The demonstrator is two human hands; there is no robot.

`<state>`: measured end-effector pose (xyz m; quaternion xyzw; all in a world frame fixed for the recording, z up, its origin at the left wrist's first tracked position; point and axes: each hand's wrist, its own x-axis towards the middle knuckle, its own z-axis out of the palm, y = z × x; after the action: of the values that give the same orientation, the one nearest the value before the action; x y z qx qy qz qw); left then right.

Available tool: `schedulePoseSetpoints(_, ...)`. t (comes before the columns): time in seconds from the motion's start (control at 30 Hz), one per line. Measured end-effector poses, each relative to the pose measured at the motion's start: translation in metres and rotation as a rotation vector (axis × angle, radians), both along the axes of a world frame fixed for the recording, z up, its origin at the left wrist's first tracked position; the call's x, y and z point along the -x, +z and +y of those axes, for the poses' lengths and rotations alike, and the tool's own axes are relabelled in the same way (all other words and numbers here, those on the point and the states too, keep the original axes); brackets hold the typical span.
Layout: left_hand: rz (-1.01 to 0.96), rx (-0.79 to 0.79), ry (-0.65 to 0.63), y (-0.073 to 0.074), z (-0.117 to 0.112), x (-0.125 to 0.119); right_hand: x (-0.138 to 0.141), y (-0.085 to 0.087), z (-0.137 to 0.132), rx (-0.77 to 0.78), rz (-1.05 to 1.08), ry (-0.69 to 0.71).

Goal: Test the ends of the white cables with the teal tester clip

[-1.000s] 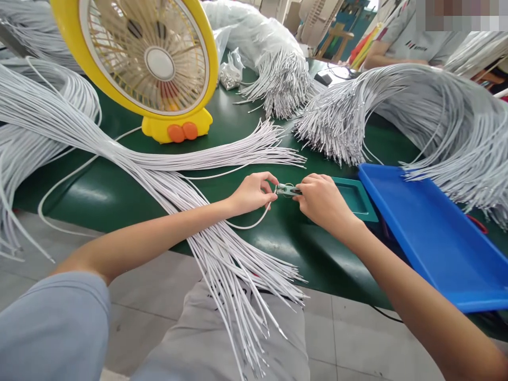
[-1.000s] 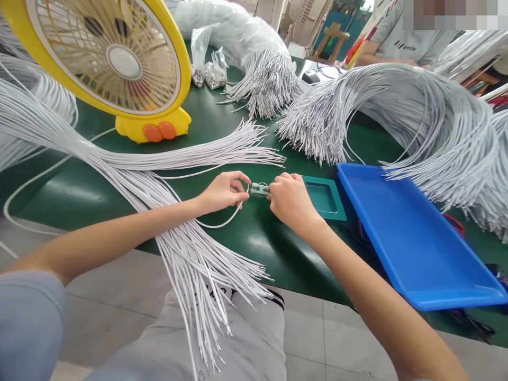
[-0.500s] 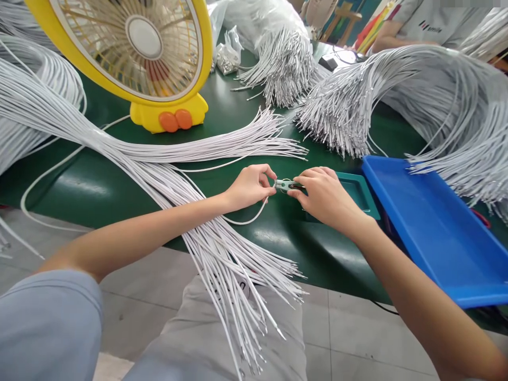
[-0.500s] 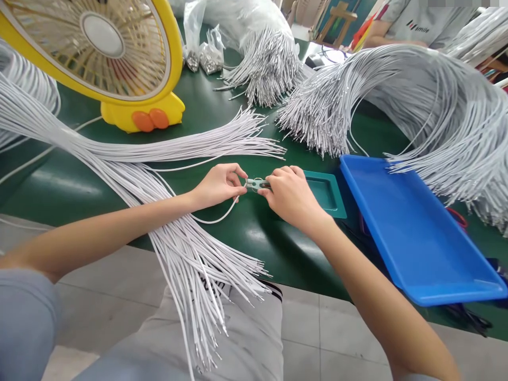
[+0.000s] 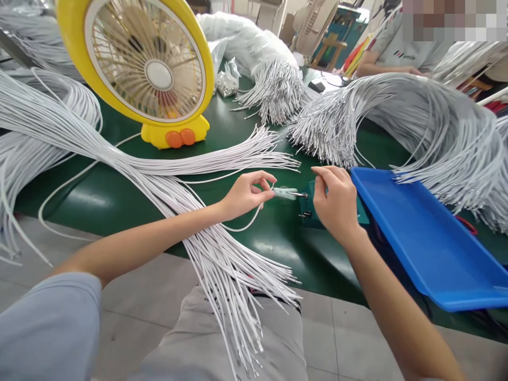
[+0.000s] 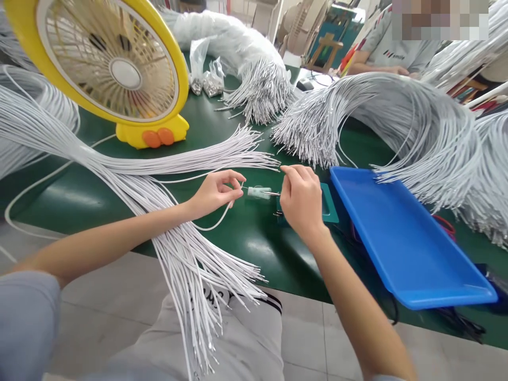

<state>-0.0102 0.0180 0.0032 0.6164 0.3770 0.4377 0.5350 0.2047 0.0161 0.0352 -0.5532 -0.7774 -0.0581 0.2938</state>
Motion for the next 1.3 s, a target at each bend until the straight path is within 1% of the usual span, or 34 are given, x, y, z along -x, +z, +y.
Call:
schedulePoseSetpoints(0.07,-0.043,-0.049,0.020,0.012,-0.010,-0.003,0.012,-0.007,-0.014,-0.117,0.273,0.051)
schedulePoseSetpoints(0.1,-0.048,-0.076,0.039,0.018,-0.016,-0.005,0.018,-0.012,-0.020,-0.140,0.399,0.088)
schedulePoseSetpoints(0.13,-0.043,-0.107,0.057,0.024,-0.022,-0.007,0.024,-0.017,-0.026,-0.122,0.484,0.126)
schedulePoseSetpoints(0.2,-0.019,-0.170,0.058,0.033,-0.037,-0.010,0.032,-0.028,-0.034,-0.072,0.557,0.220)
schedulePoseSetpoints(0.27,0.007,-0.259,0.007,0.038,-0.051,-0.012,0.036,-0.035,-0.039,-0.057,0.602,0.286)
schedulePoseSetpoints(0.3,0.022,-0.329,-0.023,0.039,-0.058,-0.012,0.036,-0.037,-0.041,-0.060,0.622,0.304)
schedulePoseSetpoints(0.37,0.067,-0.516,-0.075,0.038,-0.070,-0.012,0.036,-0.040,-0.042,-0.056,0.648,0.317)
schedulePoseSetpoints(0.47,0.190,-0.795,-0.150,0.029,-0.083,-0.014,0.036,-0.043,-0.042,0.001,0.640,0.336)
schedulePoseSetpoints(0.53,0.308,-0.918,-0.215,0.022,-0.090,-0.017,0.038,-0.044,-0.041,0.108,0.627,0.410)
schedulePoseSetpoints(0.63,0.452,-1.068,-0.312,0.012,-0.099,-0.025,0.043,-0.047,-0.042,0.406,0.564,0.576)
schedulePoseSetpoints(0.7,0.457,-1.173,-0.380,0.008,-0.100,-0.028,0.047,-0.048,-0.044,0.592,0.471,0.648)
schedulePoseSetpoints(0.73,0.437,-1.223,-0.402,0.007,-0.098,-0.028,0.048,-0.047,-0.045,0.655,0.406,0.680)
schedulePoseSetpoints(0.77,0.429,-1.255,-0.404,0.007,-0.092,-0.025,0.049,-0.047,-0.047,0.687,0.342,0.702)
schedulePoseSetpoints(0.8,0.441,-1.257,-0.372,0.007,-0.083,-0.021,0.049,-0.046,-0.049,0.695,0.287,0.721)
schedulePoseSetpoints(0.83,0.503,-1.214,-0.305,0.008,-0.070,-0.015,0.049,-0.044,-0.052,0.693,0.243,0.741)
schedulePoseSetpoints(0.87,0.617,-1.110,-0.200,0.008,-0.054,-0.008,0.050,-0.042,-0.054,0.689,0.217,0.763)
schedulePoseSetpoints(0.93,0.887,-0.765,0.107,0.008,-0.016,0.008,0.050,-0.037,-0.059,0.689,0.195,0.808)
schedulePoseSetpoints(0.97,0.992,-0.604,0.179,0.007,0.003,0.015,0.050,-0.035,-0.061,0.701,0.187,0.841)
schedulePoseSetpoints(1.0,1.067,-0.472,0.204,0.005,0.021,0.021,0.051,-0.032,-0.062,0.717,0.179,0.869)
schedulePoseSetpoints(1.03,1.082,-0.428,0.208,0.003,0.036,0.026,0.051,-0.031,-0.063,0.728,0.180,0.881)
schedulePoseSetpoints(1.1,1.076,-0.386,0.196,0.000,0.058,0.030,0.051,-0.029,-0.063,0.748,0.199,0.873)
schedulePoseSetpoints(1.13,1.061,-0.387,0.192,0.001,0.065,0.030,0.051,-0.029,-0.062,0.759,0.216,0.862)
schedulePoseSetpoints(1.2,0.986,-0.348,0.205,0.008,0.068,0.026,0.051,-0.031,-0.061,0.779,0.262,0.842)
schedulePoseSetpoints(1.27,0.812,-0.256,0.204,0.024,0.058,0.020,0.052,-0.035,-0.060,0.805,0.320,0.828)
schedulePoseSetpoints(1.3,0.685,-0.204,0.173,0.035,0.049,0.016,0.052,-0.037,-0.059,0.820,0.351,0.819)
